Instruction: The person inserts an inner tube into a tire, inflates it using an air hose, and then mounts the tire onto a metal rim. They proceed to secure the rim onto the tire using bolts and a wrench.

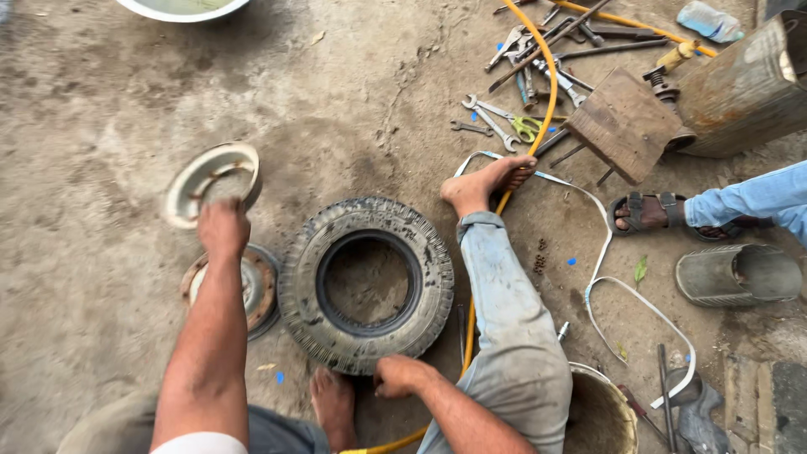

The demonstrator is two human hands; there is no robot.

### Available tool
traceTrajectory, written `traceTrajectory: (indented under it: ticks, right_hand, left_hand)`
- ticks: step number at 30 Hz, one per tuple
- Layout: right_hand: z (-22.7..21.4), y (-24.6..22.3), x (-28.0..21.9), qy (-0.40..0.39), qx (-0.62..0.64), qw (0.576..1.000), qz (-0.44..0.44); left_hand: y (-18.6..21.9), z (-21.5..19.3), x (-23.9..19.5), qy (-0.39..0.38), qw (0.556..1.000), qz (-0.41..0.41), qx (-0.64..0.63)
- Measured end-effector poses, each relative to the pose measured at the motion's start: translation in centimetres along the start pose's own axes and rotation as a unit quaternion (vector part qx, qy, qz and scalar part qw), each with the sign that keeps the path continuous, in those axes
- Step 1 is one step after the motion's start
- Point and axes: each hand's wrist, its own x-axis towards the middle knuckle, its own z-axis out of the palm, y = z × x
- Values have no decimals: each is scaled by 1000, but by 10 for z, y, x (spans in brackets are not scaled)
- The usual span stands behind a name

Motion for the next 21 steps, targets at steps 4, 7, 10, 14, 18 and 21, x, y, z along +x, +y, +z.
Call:
traceTrajectory:
  ticks: [4, 7, 10, 14, 18, 21]
  right_hand:
    - [-4, -12, -1, 36, -14, 999, -20]
    - [-24, -36, -12, 67, 3, 998, -21]
    - [-63, -71, -25, 184, 191, 964, -21]
    - [-118, -68, -71, 266, 745, 574, -211]
    - [-125, -31, -84, 387, 663, 641, 11]
    - [-115, -21, -82, 430, 595, 674, 82]
  left_hand:
    - [26, -80, 57, 72, 991, -14, -114]
    - [72, -131, 55, -7, 930, -147, -337]
    - [142, -162, 18, -38, 936, -53, -346]
    - [212, -174, -112, -202, 935, 270, -107]
    - [219, -184, -182, -477, 789, 341, -182]
    - [218, -160, -175, -434, 863, 214, -148]
